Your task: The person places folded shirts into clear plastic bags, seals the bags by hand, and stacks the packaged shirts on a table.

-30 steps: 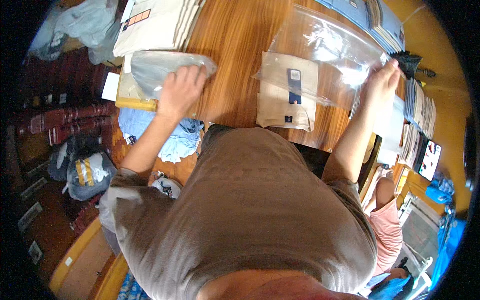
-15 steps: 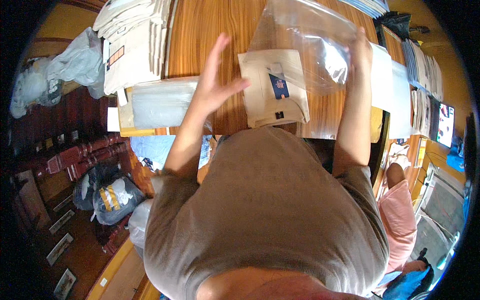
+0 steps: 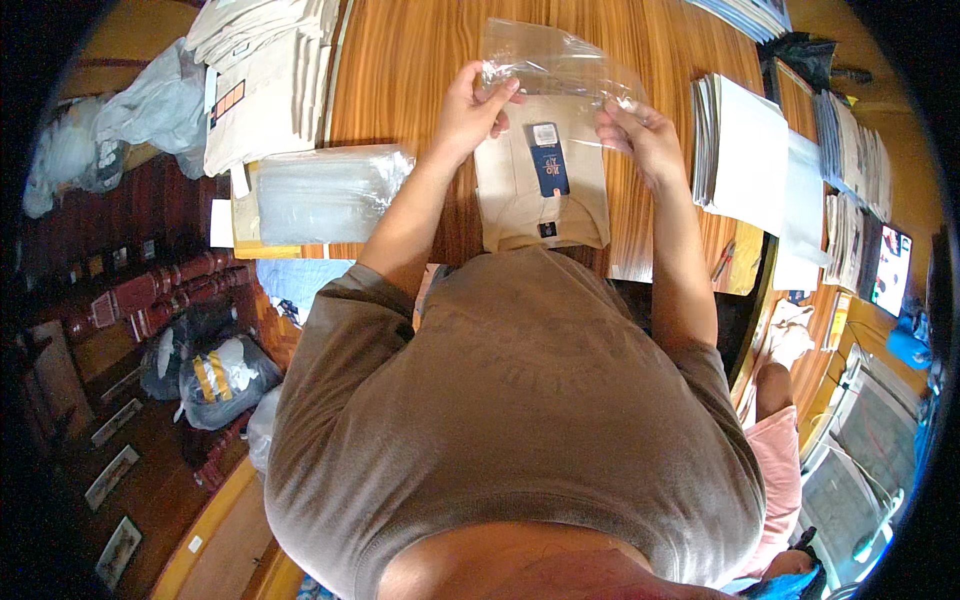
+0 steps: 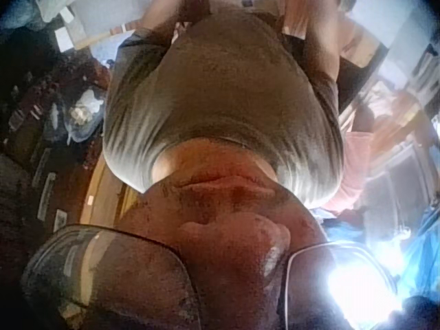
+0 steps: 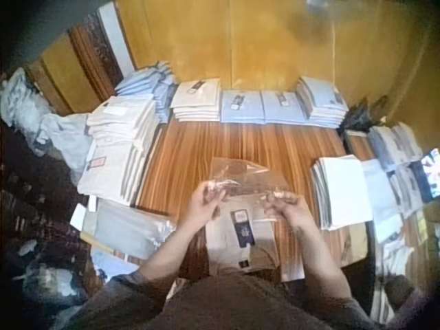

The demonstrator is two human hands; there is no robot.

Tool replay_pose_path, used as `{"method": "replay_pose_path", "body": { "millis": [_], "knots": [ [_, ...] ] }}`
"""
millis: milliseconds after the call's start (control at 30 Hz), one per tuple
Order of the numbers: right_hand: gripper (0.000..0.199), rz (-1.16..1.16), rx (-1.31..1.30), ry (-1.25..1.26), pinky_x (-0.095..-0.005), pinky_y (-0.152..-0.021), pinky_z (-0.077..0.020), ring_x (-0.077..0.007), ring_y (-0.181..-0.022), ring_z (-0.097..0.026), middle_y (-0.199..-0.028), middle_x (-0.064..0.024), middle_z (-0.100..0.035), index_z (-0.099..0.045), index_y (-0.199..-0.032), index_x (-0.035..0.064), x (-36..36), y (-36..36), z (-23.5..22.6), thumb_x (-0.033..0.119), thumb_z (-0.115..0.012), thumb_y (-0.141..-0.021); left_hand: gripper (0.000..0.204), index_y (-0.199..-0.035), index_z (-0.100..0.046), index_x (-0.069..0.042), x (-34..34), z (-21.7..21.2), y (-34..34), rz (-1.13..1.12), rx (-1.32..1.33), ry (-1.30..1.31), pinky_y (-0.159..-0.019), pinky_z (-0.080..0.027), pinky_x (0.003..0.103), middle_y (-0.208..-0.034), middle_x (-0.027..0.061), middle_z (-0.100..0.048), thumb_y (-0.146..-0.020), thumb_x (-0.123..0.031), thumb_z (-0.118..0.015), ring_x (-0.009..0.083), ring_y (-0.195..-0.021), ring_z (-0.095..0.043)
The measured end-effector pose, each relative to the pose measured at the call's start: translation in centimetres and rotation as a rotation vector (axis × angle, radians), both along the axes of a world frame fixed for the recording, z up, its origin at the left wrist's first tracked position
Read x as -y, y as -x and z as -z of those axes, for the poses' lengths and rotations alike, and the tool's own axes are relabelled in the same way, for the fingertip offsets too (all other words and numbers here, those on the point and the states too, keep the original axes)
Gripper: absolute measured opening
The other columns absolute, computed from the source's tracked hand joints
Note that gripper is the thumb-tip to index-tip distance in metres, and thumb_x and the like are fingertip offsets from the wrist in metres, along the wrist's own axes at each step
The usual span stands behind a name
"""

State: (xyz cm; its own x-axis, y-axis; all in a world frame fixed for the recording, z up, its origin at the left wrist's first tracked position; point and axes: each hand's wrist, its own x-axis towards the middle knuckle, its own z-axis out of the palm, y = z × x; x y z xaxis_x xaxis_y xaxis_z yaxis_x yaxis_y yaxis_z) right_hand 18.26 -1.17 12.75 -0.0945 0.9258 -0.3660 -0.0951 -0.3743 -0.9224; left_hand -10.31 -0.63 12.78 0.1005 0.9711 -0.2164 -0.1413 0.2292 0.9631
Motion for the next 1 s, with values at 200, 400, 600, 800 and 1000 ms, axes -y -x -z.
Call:
{"method": "replay_pose_path", "body": {
  "millis": [200,400,600,800,1000],
  "knots": [
    [0.018,-0.075,0.260,-0.178,-0.0282,-0.062,-0.0587,-0.0120,-0.079,-0.073,-0.095,-0.0090,-0.079,-0.077,-0.114,0.0007,-7.3,-0.6,8.2,0.013,-0.072,-0.101,0.019,-0.111,-0.073,0.000,-2.2,6.1,2.2,-0.174,-0.198,-0.122,-0.074,-0.060,0.035,-0.102,0.0150,-0.080,-0.100,-0.015,-0.072,0.0216,-0.082,-0.076],
    [0.020,-0.158,0.682,-0.431,-0.0269,-0.063,-0.0563,-0.0107,-0.075,-0.070,-0.087,-0.0079,-0.078,-0.079,-0.105,-0.0013,-10.7,-0.3,12.5,0.016,-0.080,-0.095,0.017,-0.098,-0.081,-0.004,-4.4,9.2,2.7,-0.292,-0.814,-0.113,-0.072,-0.059,0.036,-0.092,0.0109,-0.081,-0.087,-0.017,-0.082,0.0221,-0.080,-0.077],
    [0.042,-0.141,0.276,-0.010,-0.0290,-0.070,-0.0619,-0.0143,-0.081,-0.073,-0.097,-0.0096,-0.079,-0.078,-0.107,-0.0036,-7.0,-1.4,9.8,0.032,-0.089,-0.088,0.024,-0.103,-0.080,0.001,-2.0,9.2,4.5,-0.227,-0.271,0.250,-0.055,-0.054,0.026,-0.089,0.0082,-0.079,-0.088,-0.017,-0.086,0.0118,-0.067,-0.070],
    [0.045,0.018,0.114,0.201,-0.0290,-0.076,-0.0625,-0.0148,-0.085,-0.075,-0.099,-0.0082,-0.078,-0.074,-0.115,-0.0030,-4.5,-2.5,9.1,0.030,-0.089,-0.089,0.035,-0.110,-0.078,0.002,-0.1,7.7,4.5,-0.144,-0.248,0.344,-0.055,-0.050,0.023,-0.089,0.0060,-0.077,-0.088,-0.023,-0.089,0.0105,-0.070,-0.069],
    [0.039,0.315,-0.034,0.120,-0.0264,-0.083,-0.0593,-0.0130,-0.090,-0.073,-0.105,-0.0078,-0.078,-0.072,-0.119,-0.0034,-1.0,-1.0,9.6,0.021,-0.085,-0.092,0.039,-0.113,-0.078,-0.001,0.5,6.5,3.8,-0.074,-0.320,0.343,-0.056,-0.048,0.022,-0.091,0.0051,-0.077,-0.086,-0.026,-0.090,0.0095,-0.074,-0.068]
  ]
}}
